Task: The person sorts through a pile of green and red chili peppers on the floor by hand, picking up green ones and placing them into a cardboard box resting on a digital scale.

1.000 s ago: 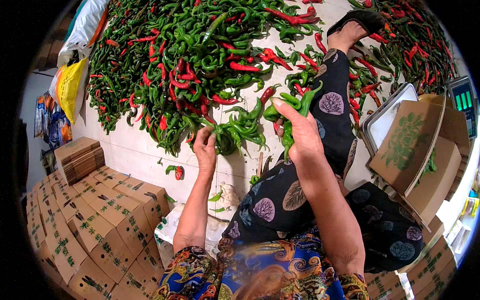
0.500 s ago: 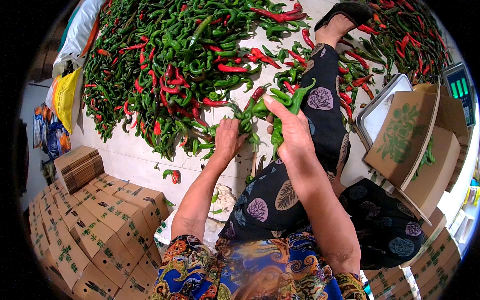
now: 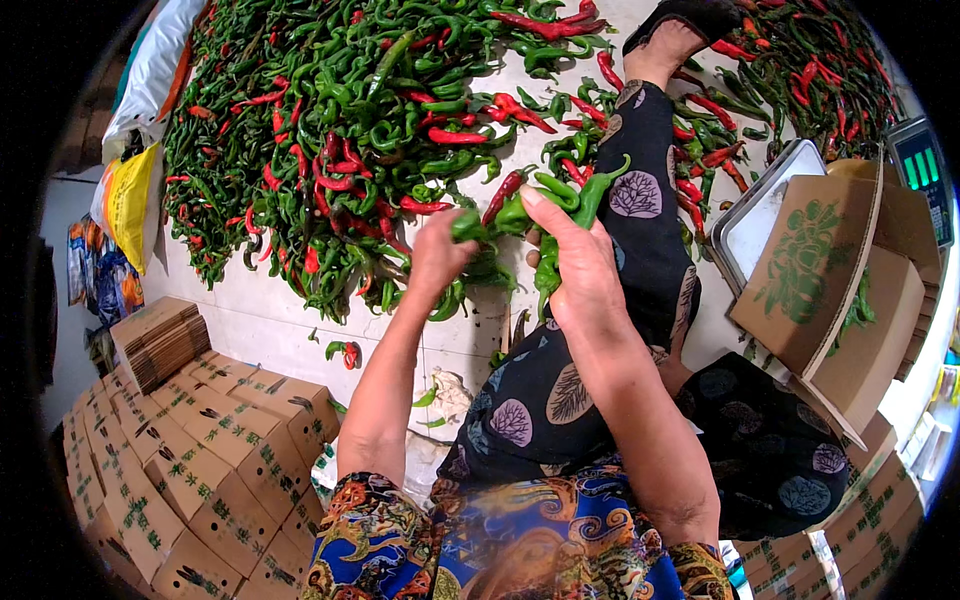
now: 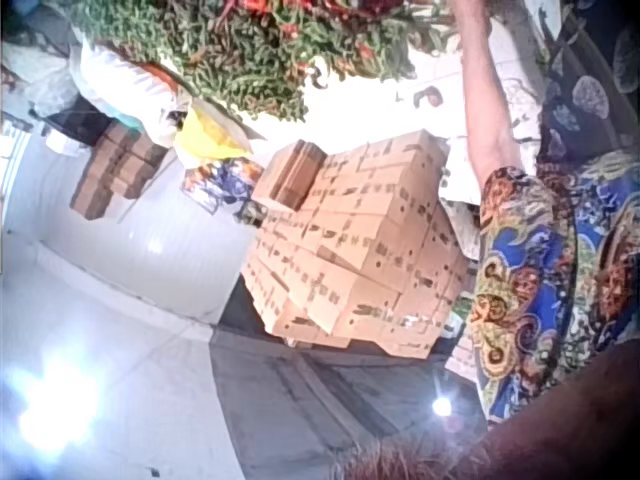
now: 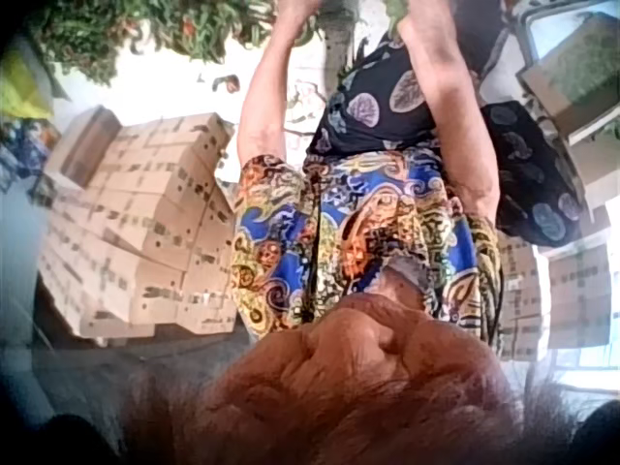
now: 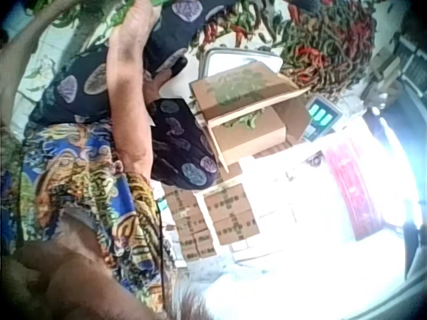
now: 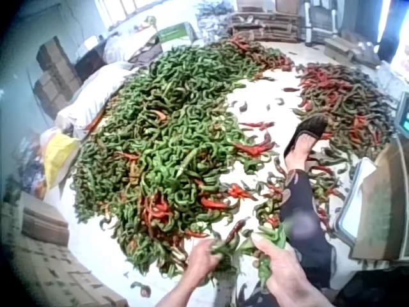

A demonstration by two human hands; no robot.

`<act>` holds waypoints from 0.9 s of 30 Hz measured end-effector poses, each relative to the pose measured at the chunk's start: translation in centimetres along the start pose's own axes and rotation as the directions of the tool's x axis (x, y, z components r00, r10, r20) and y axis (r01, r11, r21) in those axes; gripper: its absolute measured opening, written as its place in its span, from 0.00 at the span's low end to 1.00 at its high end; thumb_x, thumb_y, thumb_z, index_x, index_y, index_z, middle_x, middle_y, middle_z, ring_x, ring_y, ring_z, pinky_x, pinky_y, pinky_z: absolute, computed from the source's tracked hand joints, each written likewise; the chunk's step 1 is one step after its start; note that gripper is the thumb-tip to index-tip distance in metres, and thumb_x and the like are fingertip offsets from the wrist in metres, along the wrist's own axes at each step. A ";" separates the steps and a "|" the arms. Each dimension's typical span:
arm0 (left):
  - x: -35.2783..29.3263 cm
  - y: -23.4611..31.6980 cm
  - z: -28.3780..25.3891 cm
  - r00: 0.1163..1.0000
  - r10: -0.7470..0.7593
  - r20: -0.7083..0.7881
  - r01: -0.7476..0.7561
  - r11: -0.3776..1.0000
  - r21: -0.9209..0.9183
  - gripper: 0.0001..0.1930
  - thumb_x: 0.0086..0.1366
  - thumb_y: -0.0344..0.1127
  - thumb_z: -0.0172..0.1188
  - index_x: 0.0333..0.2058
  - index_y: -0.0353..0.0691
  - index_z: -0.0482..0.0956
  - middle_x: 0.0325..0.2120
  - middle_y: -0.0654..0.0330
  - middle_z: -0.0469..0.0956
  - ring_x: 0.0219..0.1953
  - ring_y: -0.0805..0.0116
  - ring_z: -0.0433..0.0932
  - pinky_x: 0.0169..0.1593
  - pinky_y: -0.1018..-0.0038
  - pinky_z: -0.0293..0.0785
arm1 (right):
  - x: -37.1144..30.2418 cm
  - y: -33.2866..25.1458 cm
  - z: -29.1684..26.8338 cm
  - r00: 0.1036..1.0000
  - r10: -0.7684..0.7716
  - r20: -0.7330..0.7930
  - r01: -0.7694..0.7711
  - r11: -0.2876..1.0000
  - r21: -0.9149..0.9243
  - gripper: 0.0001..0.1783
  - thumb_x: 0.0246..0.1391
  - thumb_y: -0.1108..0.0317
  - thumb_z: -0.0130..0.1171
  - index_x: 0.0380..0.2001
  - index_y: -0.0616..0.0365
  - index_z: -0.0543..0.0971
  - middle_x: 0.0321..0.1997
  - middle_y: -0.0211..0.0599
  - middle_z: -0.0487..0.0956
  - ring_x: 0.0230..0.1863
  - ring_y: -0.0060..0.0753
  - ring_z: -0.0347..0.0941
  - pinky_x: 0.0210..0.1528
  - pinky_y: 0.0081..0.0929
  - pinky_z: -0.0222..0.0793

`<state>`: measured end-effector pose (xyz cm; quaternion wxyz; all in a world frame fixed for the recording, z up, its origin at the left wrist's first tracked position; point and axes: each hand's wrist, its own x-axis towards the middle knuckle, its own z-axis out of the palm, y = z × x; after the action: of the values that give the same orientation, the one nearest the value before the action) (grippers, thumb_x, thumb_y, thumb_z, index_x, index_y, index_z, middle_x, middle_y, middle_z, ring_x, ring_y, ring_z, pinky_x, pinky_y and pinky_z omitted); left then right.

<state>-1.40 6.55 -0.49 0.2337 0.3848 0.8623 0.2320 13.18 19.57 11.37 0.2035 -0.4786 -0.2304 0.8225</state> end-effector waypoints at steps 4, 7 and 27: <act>0.7 1.7 4.6 0.999 0.015 0.049 -0.030 0.949 0.315 0.16 0.46 0.32 0.64 0.36 0.39 0.78 0.35 0.54 0.72 0.41 0.53 0.72 0.40 0.60 0.74 | 0.0 0.0 0.2 1.000 -0.004 0.004 0.004 1.000 0.018 0.14 0.48 0.64 0.66 0.38 0.51 0.77 0.31 0.20 0.76 0.27 0.14 0.66 0.28 0.17 0.60; 1.5 1.4 6.1 0.991 0.133 0.031 -0.134 0.908 0.397 0.10 0.49 0.31 0.58 0.33 0.39 0.79 0.33 0.55 0.71 0.41 0.54 0.70 0.37 0.60 0.72 | -0.1 -0.1 0.5 1.000 -0.018 -0.011 0.018 1.000 0.015 0.14 0.48 0.64 0.66 0.38 0.51 0.77 0.30 0.20 0.76 0.28 0.15 0.67 0.29 0.18 0.60; -2.4 1.9 -3.0 0.986 -0.085 0.147 0.161 0.730 -0.664 0.14 0.63 0.30 0.51 0.46 0.34 0.72 0.35 0.58 0.77 0.38 0.69 0.73 0.44 0.73 0.68 | -0.2 0.6 0.3 1.000 -0.010 -0.023 0.011 0.999 0.038 0.17 0.47 0.65 0.67 0.41 0.55 0.76 0.31 0.25 0.77 0.26 0.18 0.68 0.23 0.18 0.62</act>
<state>-0.66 5.13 3.55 0.4172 0.2281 0.7300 0.4909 12.92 18.90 11.33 0.2193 -0.4827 -0.2150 0.8202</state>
